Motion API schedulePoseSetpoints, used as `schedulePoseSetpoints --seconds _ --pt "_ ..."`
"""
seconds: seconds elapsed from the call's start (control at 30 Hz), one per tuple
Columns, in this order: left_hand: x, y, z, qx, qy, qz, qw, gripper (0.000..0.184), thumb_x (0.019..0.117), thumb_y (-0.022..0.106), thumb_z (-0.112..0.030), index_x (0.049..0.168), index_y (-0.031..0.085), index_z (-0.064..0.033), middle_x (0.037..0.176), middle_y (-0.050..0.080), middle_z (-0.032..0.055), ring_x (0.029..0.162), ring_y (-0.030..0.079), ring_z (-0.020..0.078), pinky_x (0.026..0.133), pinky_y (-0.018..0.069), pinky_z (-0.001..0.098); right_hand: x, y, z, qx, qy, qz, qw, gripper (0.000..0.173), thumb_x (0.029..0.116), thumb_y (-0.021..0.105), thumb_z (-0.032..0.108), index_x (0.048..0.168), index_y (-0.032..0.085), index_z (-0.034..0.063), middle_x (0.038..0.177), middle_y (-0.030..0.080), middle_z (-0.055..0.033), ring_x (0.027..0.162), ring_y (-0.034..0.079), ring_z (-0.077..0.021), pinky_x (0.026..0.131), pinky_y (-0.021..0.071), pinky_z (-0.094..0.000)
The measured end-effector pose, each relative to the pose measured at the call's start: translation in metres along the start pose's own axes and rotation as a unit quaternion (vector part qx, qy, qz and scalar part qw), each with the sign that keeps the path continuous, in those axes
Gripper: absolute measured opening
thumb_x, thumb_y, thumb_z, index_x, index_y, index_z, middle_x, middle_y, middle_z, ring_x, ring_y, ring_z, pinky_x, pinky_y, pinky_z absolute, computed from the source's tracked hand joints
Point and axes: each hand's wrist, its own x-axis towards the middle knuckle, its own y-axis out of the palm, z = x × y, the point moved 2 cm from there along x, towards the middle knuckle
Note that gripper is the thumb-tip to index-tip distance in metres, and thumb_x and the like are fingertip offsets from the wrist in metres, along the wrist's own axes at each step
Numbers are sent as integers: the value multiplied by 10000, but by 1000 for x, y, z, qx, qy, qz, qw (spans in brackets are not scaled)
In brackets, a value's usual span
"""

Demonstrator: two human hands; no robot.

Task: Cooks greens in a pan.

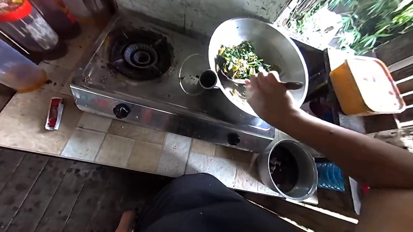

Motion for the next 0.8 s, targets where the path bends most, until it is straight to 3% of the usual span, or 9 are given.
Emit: schedulePoseSetpoints --seconds 0.07,0.13,0.23,0.33,0.4,0.53,0.67,0.77,0.8 --pt "-7 -1 -2 16 5 6 1000 371 1109 448 -172 1285 581 126 1277 590 334 1095 594 408 978 457 526 19 15 -2 -26 45 30 998 192 959 505 -129 1064 662 -161 1140 653 -299 1089 643 -430 931 503 -515" --pt "-23 -9 -11 38 -1 28 999 377 1111 434 -147 1315 560 144 1360 559 350 1237 571 435 1065 426 532 32 5 -21 -25 119 104 987 210 968 504 -113 1106 660 -139 1156 625 -330 1139 606 -481 985 456 -584" --pt "-56 -22 -27 48 1 36 998 376 1110 419 -120 1339 532 157 1405 530 354 1323 527 434 1110 398 523 23 -16 -66 26 242 142 960 294 969 558 -56 1213 712 1 1234 625 -353 1216 570 -538 1075 368 -686" --pt "-119 -38 -55 -55 -11 -9 998 358 1100 419 -65 1342 501 186 1390 514 382 1282 528 455 1094 404 524 -12 -4 -107 105 339 113 928 407 957 569 -19 1282 734 162 1229 680 -282 1208 601 -503 1055 369 -701" --pt "-170 -58 -82 -77 -23 21 997 371 1106 391 -53 1379 459 187 1432 473 385 1307 498 455 1109 384 516 -39 12 -129 154 392 120 899 427 990 540 49 1319 721 251 1268 699 -213 1218 621 -470 980 420 -729" --pt "-178 -65 -94 -7 -13 28 999 356 1103 401 -47 1363 484 181 1410 502 373 1276 528 433 1089 403 499 -92 6 -149 208 458 145 852 372 1031 566 117 1341 708 265 1304 674 -247 1221 600 -528 922 424 -777" --pt "-206 -80 -122 157 3 60 986 383 1085 430 -32 1424 466 141 1514 470 285 1405 472 357 1159 368 424 -109 15 -140 248 522 141 804 363 1016 592 123 1329 717 257 1335 662 -233 1246 591 -507 943 418 -770" --pt "-253 -109 -162 237 -21 180 954 470 1121 333 -94 1571 299 39 1668 271 176 1528 297 256 1226 249 355 -100 47 -121 295 508 134 798 393 1012 575 109 1334 714 287 1310 693 -181 1237 618 -456 960 447 -730" --pt "-231 -92 -143 168 31 79 982 391 1098 377 -41 1446 459 116 1537 457 251 1393 477 287 1153 357 356 -101 50 -116 309 491 147 801 394 1024 568 112 1345 707 294 1312 695 -170 1238 620 -448 967 447 -724"
